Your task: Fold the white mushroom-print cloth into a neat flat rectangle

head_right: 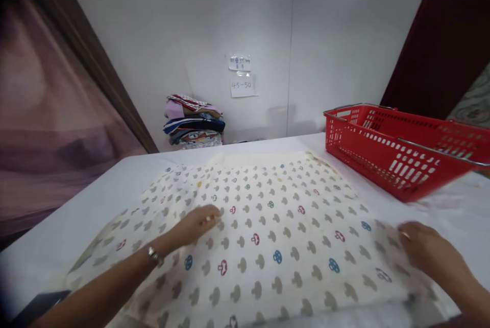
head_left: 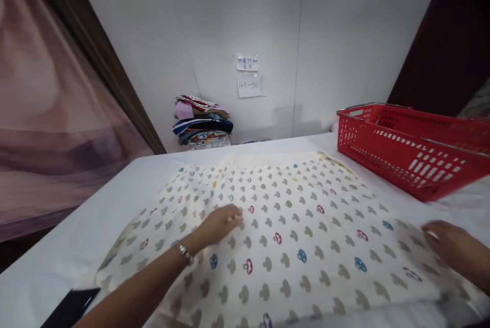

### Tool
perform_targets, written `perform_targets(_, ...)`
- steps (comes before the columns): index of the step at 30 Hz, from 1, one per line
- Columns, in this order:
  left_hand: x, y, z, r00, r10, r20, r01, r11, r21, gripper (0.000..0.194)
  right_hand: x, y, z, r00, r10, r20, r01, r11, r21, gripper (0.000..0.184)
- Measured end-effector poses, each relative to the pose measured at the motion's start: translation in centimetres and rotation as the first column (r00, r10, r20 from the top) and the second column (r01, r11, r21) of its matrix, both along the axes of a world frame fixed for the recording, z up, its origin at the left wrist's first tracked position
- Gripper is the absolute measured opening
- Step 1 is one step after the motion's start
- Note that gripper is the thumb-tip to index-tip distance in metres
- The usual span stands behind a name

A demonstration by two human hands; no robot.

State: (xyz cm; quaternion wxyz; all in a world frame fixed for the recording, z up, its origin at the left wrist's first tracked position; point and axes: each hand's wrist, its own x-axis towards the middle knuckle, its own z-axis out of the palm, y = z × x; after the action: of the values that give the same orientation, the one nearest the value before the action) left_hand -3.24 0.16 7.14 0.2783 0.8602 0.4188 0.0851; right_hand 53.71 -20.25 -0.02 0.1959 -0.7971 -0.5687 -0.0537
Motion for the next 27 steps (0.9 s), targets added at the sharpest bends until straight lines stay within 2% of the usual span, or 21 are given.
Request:
perform_targets(3,2.6,7.5,-0.9,0.997,0.074,-0.032,-0.069,0.989,0.132,0.034,-3.2,7.0,2.2,0.999,-0.005,-0.045,-0.003,0.984,-0.178,0.03)
perform_targets(5,4.4,12.0,-1.6,0.988,0.13,-0.086,-0.108,0.97,0.218,0.034,-5.6,12.5,3.4,0.989,0.071,-0.127,-0.095,0.976,-0.194,0.031)
perform_targets(7,5.9,15.6,-2.4,0.971,0.188,-0.146,-0.143,0.951,0.275,0.035,-7.5,18.1,4.0,0.974,0.096,-0.205,-0.139,0.968,-0.208,0.03)
perform_targets(10,7.7,19.4,-3.4,0.945,0.225,-0.237,-0.149,0.941,0.303,0.036,-9.1,25.8,3.8,0.969,0.059,-0.239,-0.125,0.954,-0.271,0.036)
perform_targets(14,8.9,21.9,-4.2,0.93,0.219,-0.296,-0.127,0.945,0.301,0.033,-9.9,33.2,2.6,0.973,0.083,-0.216,-0.15,0.937,-0.316,0.042)
perform_targets(18,9.2,22.6,-3.9,0.906,0.212,-0.366,-0.098,0.947,0.306,0.026,-10.4,37.0,1.6,0.976,0.09,-0.196,-0.16,0.912,-0.377,0.036)
perform_targets(20,9.3,22.5,-3.2,0.899,0.228,-0.373,-0.091,0.932,0.35,0.02,-10.6,37.5,1.5,0.978,0.075,-0.194,-0.15,0.902,-0.405,0.028)
perform_targets(22,9.5,22.6,-2.2,0.896,0.282,-0.344,-0.114,0.894,0.434,0.017,-10.6,37.6,1.7,0.979,0.055,-0.195,-0.133,0.9,-0.416,0.024)
perform_targets(24,10.0,23.0,-0.7,0.895,0.362,-0.261,-0.201,0.85,0.487,0.018,-10.5,37.6,2.1,0.981,0.022,-0.194,-0.099,0.911,-0.4,0.025)
perform_targets(27,11.4,24.6,2.1,0.883,0.464,-0.073,-0.402,0.826,0.394,0.021,-10.3,38.0,3.1,0.979,-0.042,-0.201,-0.033,0.934,-0.355,0.029)
